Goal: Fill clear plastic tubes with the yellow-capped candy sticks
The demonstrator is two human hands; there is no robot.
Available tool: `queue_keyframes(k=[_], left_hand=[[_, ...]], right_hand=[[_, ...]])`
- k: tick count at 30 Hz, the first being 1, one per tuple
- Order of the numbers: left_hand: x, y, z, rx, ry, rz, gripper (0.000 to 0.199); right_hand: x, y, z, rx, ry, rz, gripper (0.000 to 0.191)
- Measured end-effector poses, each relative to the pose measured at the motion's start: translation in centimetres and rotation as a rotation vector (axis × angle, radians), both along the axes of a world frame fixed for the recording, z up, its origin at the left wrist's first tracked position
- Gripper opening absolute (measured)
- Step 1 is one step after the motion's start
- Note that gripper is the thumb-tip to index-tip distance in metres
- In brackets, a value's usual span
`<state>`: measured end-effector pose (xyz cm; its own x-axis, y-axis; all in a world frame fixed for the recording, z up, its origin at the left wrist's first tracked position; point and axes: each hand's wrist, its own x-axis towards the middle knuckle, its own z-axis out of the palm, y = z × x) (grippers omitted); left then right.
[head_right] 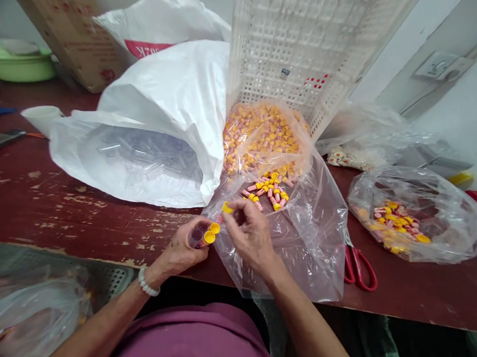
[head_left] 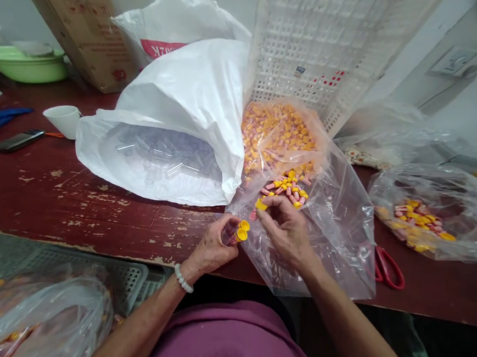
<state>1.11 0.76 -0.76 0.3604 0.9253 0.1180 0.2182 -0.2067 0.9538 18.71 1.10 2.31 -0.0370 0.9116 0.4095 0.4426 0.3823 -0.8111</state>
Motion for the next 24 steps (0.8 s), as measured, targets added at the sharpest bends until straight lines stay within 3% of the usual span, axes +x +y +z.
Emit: queue_keyframes(k=[3,9,16,18,20,22,24], left_hand=[[0.0,-0.2,0.2,0.040,0.019,-0.041,0.038],[-0.1,-0.3,0.3,0.086,0.040,-0.052,0.030],[-0.3,0.1,0.2,0.026,0.046,-0.066,0.024],[-0.4,0.3,-0.1,-0.012,0.020,-0.054,0.029],[-0.5,0.5,-0.5,-0.061,-0.011,-0.028,0.035],[-0.7,0.5,-0.8,-0.083,-0.023,-0.005,0.038],[-0.8,0.5,-0.9,-0.089,-0.020,-0.004,0.041]], right_hand=[[-1.8,-1.5,0.3,0.076,-0.079,0.064,0.008],[-1.7,-2.0,0.5,0.154,-0.226,0.180,0.014],[-1.6,-2.3,0.1,0.037,-0.273,0.252,0.022],[-0.5,-0.8,-0.6,0.041,-0.226,0.182,0.023],[1.5,1.4,-1.7,0.079,-0.240,-0.036,0.024],[3.7,3.9,-3.2,0.074,-0.397,-0.245,0.022],[5.8,5.9,-4.7,0.000,-0.603,-0.282,0.022]])
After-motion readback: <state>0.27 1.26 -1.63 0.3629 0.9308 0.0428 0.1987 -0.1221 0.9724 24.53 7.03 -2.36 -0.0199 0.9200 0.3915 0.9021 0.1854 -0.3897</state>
